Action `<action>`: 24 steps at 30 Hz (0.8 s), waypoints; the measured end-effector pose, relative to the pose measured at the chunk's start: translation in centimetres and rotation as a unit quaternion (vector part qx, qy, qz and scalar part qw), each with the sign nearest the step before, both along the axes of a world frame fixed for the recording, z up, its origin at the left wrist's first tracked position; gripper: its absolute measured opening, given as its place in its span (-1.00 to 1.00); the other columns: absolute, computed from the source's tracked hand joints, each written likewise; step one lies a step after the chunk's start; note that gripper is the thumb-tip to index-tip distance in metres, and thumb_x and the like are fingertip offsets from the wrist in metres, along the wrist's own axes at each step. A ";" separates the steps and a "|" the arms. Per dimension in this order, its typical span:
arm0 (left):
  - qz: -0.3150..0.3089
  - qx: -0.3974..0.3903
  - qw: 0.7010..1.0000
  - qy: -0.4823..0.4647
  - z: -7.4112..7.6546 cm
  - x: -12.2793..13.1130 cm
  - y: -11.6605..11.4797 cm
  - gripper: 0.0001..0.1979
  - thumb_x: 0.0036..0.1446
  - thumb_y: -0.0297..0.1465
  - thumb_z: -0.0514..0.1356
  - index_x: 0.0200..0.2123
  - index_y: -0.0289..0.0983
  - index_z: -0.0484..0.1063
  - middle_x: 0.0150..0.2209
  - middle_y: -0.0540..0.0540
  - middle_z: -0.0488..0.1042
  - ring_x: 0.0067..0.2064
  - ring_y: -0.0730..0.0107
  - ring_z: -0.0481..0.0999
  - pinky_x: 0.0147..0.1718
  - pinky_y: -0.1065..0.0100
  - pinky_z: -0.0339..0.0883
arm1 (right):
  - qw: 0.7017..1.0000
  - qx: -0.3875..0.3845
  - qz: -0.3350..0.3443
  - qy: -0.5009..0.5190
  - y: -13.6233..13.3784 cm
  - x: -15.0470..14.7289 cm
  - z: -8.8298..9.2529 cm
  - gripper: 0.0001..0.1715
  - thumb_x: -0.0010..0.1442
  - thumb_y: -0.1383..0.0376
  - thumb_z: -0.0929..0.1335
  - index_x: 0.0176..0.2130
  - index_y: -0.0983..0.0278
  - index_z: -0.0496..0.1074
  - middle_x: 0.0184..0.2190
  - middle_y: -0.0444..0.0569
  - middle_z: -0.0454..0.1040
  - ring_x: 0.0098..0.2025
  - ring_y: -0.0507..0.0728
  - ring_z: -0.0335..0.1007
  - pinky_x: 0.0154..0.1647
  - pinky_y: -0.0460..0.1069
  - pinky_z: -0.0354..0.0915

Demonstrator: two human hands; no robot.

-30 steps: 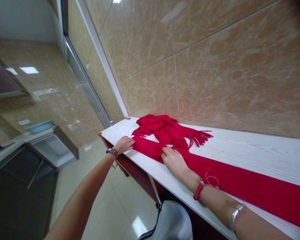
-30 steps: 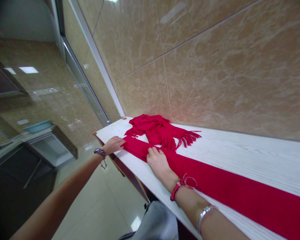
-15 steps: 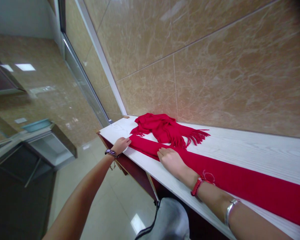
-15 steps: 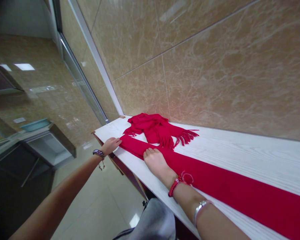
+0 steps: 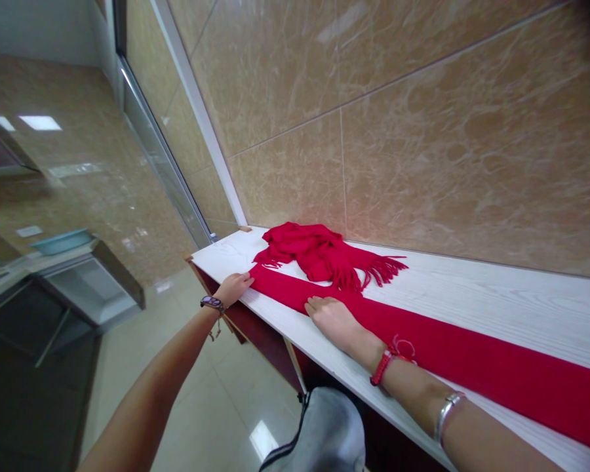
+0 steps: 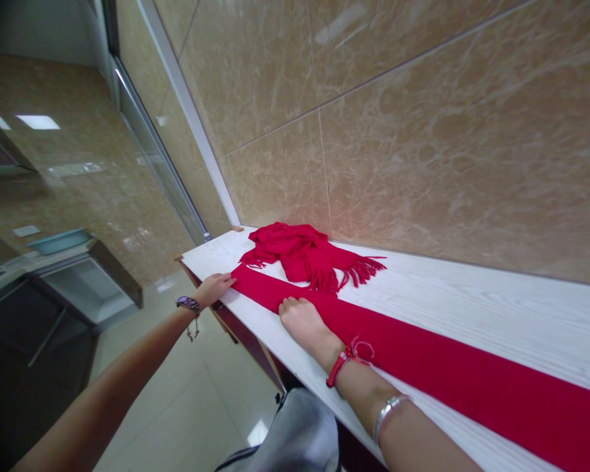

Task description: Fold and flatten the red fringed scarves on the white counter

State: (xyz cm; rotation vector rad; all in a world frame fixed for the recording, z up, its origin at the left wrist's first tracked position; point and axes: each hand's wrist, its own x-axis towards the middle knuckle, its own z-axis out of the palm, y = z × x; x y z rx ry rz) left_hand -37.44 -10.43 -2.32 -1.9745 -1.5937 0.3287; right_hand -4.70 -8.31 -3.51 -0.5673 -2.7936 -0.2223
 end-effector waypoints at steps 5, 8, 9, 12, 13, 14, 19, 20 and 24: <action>0.006 -0.035 0.999 -0.037 1.1 1.1 0.5 -0.70 0.05 -0.61 0.00 -0.19 -0.33 0.43 -0.23 -0.18 0.46 -0.16 0.31 0.42 -0.17 0.31 0.27 | 1.000 -0.011 -0.011 0.013 0.3 -0.1 -0.8 -0.58 0.18 0.49 0.16 0.04 0.42 0.28 0.02 0.19 0.33 0.07 0.20 0.23 0.03 0.08 0.19; -0.006 -0.035 0.997 -0.066 1.2 3.5 0.9 -0.64 0.09 -0.58 -0.03 -0.06 -0.30 0.37 0.01 -0.16 0.35 0.08 0.32 0.26 0.02 0.29 0.16 | 0.999 -0.036 -0.014 0.027 0.6 -0.1 -1.3 -0.55 0.23 0.40 0.13 0.09 0.39 0.24 0.09 0.17 0.26 0.14 0.20 0.13 0.10 0.10 0.10; -0.011 -0.032 0.996 -0.081 0.9 4.6 1.0 -0.62 0.13 -0.55 -0.04 0.00 -0.28 0.33 0.09 -0.15 0.28 0.14 0.32 0.17 0.07 0.28 0.10 | 0.998 -0.045 -0.013 0.033 0.6 -0.1 -1.4 -0.54 0.24 0.36 0.12 0.10 0.39 0.23 0.10 0.17 0.25 0.16 0.20 0.11 0.12 0.11 0.08; 0.003 -0.042 0.987 -0.156 -0.5 7.6 1.2 -0.59 0.24 -0.35 -0.12 0.15 -0.26 0.15 0.20 -0.18 0.10 0.21 0.24 0.04 0.11 0.16 0.03 | 0.997 -0.066 -0.014 0.042 0.6 0.1 -1.5 -0.51 0.26 0.29 0.10 0.13 0.37 0.19 0.14 0.14 0.20 0.19 0.19 0.04 0.16 0.14 0.01; 0.022 -0.056 0.981 -0.186 -1.0 8.3 1.2 -0.56 0.25 -0.29 -0.14 0.18 -0.21 0.08 0.22 -0.18 0.06 0.22 0.18 0.02 0.10 0.06 0.03 | 0.996 -0.073 -0.017 0.040 0.6 0.2 -1.5 -0.50 0.26 0.27 0.10 0.14 0.36 0.18 0.15 0.13 0.18 0.20 0.20 0.03 0.16 0.15 -0.01; 0.040 -0.067 0.974 -0.213 -1.5 8.9 1.1 -0.55 0.26 -0.24 -0.15 0.20 -0.16 0.03 0.24 -0.16 0.02 0.23 0.14 0.00 0.09 -0.03 0.01 | 0.996 -0.079 -0.021 0.038 0.5 0.2 -1.4 -0.50 0.26 0.26 0.10 0.15 0.36 0.17 0.16 0.12 0.17 0.20 0.20 0.01 0.17 0.17 -0.02; 0.074 -0.066 0.961 -0.257 -2.3 9.9 0.5 -0.55 0.26 -0.23 -0.16 0.20 -0.07 -0.02 0.25 -0.12 -0.02 0.24 0.11 -0.06 0.08 -0.16 -0.09 | 0.995 -0.084 -0.032 0.036 0.3 0.4 -1.1 -0.46 0.25 0.22 0.11 0.16 0.36 0.13 0.17 0.14 0.13 0.22 0.21 -0.04 0.18 0.19 -0.07; 0.078 -0.062 0.961 -0.259 -2.2 10.0 0.3 -0.56 0.26 -0.24 -0.16 0.20 -0.07 -0.01 0.25 -0.11 -0.01 0.24 0.12 -0.05 0.08 -0.16 -0.09 | 0.996 -0.077 -0.033 0.038 0.2 0.4 -1.0 -0.46 0.25 0.22 0.11 0.16 0.38 0.13 0.17 0.15 0.13 0.23 0.22 -0.05 0.18 0.19 -0.07; 0.104 -0.046 0.953 -0.282 -1.8 10.6 -0.3 -0.57 0.27 -0.26 -0.23 0.19 -0.09 0.04 0.25 -0.10 -0.02 0.26 0.11 -0.15 0.10 -0.16 -0.16 | 0.997 -0.054 -0.038 0.041 -0.1 0.4 -0.7 -0.44 0.24 0.21 0.14 0.16 0.41 0.13 0.16 0.19 0.14 0.23 0.21 -0.05 0.19 0.19 -0.10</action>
